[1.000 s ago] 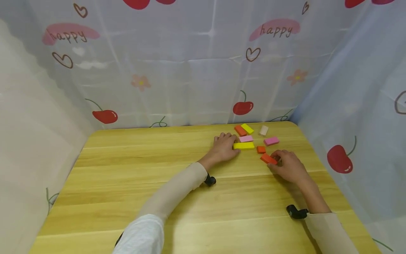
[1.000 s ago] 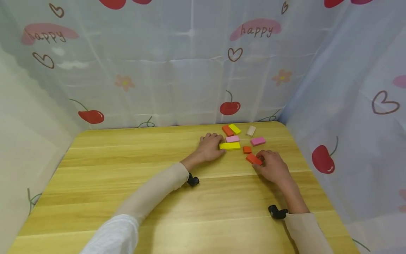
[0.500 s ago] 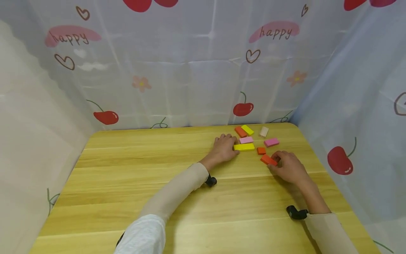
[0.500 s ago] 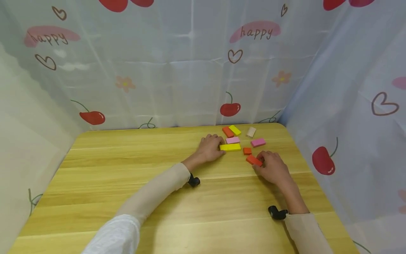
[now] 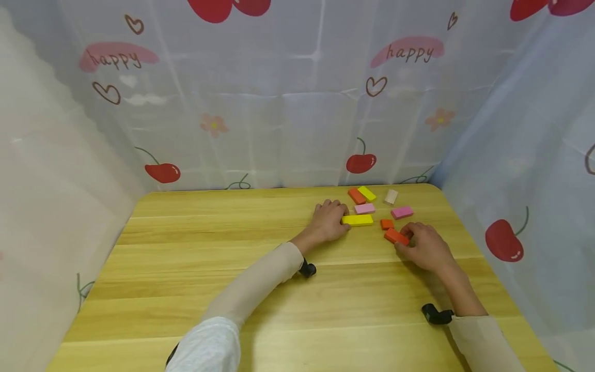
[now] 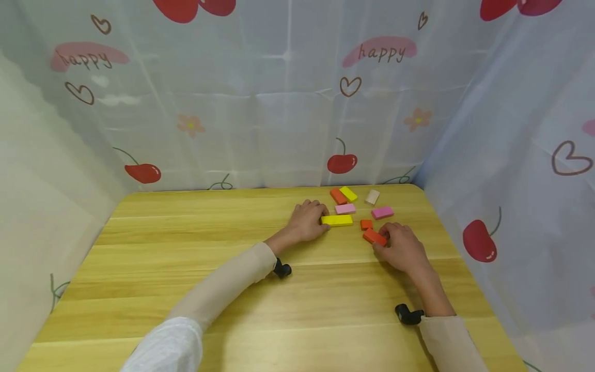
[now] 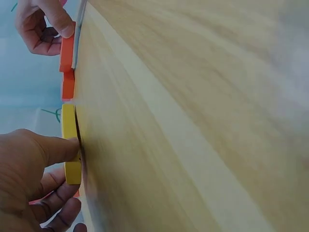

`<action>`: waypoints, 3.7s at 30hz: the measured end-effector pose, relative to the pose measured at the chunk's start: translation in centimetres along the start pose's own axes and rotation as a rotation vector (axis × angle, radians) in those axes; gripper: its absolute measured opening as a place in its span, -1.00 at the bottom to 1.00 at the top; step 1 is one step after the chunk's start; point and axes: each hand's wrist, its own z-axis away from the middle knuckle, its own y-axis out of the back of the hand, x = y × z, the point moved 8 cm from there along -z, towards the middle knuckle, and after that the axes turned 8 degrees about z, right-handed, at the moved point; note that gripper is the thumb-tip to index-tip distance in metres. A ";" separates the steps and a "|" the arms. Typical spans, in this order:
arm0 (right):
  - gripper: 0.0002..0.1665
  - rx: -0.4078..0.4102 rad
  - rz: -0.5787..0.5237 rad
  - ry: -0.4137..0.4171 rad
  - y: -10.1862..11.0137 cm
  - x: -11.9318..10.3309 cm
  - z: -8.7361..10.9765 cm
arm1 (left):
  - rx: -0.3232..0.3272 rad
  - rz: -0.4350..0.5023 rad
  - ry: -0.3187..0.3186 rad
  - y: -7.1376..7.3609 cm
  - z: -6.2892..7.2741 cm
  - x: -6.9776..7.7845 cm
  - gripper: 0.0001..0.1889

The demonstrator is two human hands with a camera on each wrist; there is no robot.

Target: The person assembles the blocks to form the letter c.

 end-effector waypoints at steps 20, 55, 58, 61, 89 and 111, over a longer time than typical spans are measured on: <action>-0.39 0.078 -0.038 0.121 0.1 -2.4 -1.2 | -0.010 0.173 0.047 2.8 3.6 -3.9 -0.64; -0.60 0.050 -0.119 0.227 -1.2 -8.3 -4.6 | 0.116 0.246 0.163 8.1 11.0 -10.6 -0.64; -0.58 0.042 -0.137 0.233 -1.6 -8.8 -5.0 | 0.129 0.256 0.180 8.5 11.9 -11.5 -0.63; -0.58 0.024 -0.144 0.225 -2.1 -9.4 -5.4 | 0.139 0.245 0.189 9.0 12.9 -12.4 -0.64; -0.65 -0.027 -0.148 0.328 -4.9 -16.9 -8.6 | 0.265 0.189 0.332 12.6 21.1 -18.6 -0.60; -0.67 -0.083 -0.155 0.436 -6.1 -23.0 -11.0 | 0.377 0.148 0.448 14.3 25.1 -20.0 -0.62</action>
